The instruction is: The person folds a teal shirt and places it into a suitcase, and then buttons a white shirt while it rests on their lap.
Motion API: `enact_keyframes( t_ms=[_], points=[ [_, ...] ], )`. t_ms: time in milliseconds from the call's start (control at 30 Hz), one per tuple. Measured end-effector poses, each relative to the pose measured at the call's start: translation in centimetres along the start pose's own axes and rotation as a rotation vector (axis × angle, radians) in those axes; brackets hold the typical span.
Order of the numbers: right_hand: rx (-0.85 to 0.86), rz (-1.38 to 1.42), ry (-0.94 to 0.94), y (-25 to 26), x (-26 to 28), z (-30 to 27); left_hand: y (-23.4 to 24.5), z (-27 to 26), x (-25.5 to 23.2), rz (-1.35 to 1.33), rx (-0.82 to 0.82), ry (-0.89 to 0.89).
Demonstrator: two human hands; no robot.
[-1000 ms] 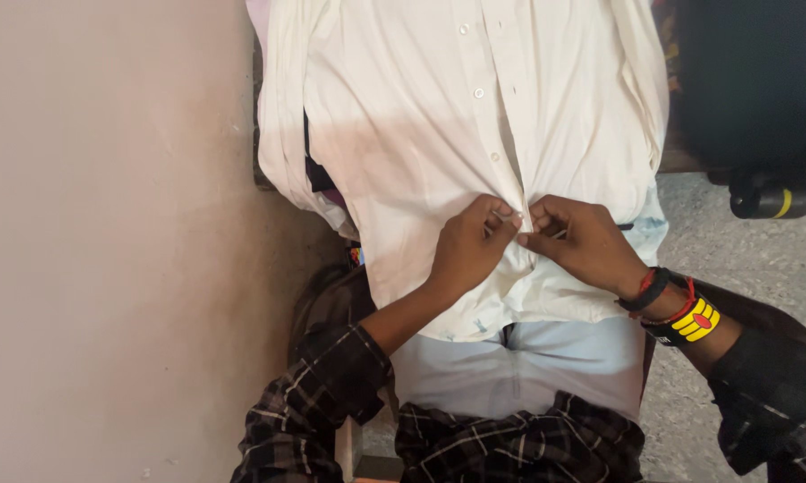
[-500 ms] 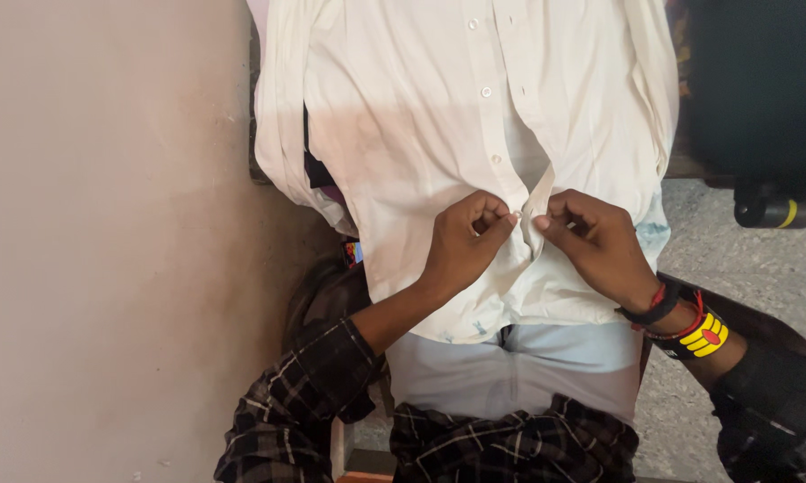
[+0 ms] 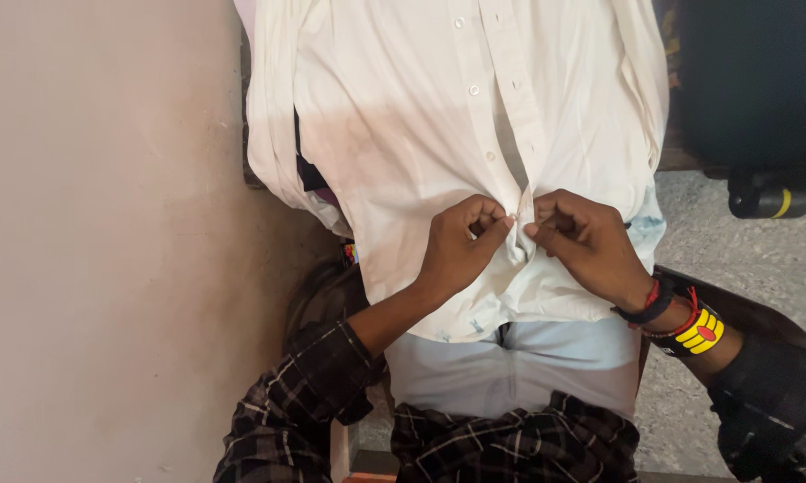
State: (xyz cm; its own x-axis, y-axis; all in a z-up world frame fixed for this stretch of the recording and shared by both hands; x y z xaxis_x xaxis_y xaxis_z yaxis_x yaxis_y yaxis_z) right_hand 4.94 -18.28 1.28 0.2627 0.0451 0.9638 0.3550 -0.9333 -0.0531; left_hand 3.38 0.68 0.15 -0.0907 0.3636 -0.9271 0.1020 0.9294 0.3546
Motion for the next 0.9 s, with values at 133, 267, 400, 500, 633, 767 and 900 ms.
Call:
enact_keyframes(
  t_ms=[133, 267, 400, 500, 633, 767, 900],
  points=[
    [0.012, 0.058, -0.002, -0.1, -0.2, -0.1, 0.2, -0.1, 0.1, 0.003, 0.008, 0.012],
    [0.043, 0.113, 0.03, -0.1, 0.0, 0.1, 0.1, -0.1, -0.2, -0.025, 0.023, 0.004],
    [0.008, 0.016, 0.056, -0.4, 0.2, -0.2, 0.2, -0.3, 0.0, 0.012, 0.039, -0.011],
    [-0.028, -0.04, 0.055, -0.6, 0.8, -0.3, 0.1, -0.2, -0.1, 0.023, 0.062, -0.056],
    [-0.054, -0.121, 0.118, -0.8, 1.4, -0.5, 0.1, -0.3, 0.0, 0.001, 0.103, -0.044],
    [-0.078, -0.245, 0.204, -1.1, 2.2, -0.6, 0.1, -0.4, -0.6, -0.044, 0.143, -0.037],
    [-0.067, -0.28, 0.209, -1.3, 2.5, -0.6, 0.0, -0.3, -0.3, -0.039, 0.133, -0.012]
  ],
)
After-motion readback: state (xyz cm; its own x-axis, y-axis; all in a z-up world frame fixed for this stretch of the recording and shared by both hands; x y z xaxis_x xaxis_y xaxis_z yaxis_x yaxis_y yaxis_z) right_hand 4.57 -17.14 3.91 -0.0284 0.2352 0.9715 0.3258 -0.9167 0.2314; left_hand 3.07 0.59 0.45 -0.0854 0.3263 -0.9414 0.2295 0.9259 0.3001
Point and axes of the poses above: each hand's wrist, its own z-axis towards the middle knuckle, its own y-axis out of the back of the hand, x = y × z, the point moved 3 cm from there along z, towards the middle knuckle, and after that the axes turned 11 degrees about z, right-handed, at the moved point
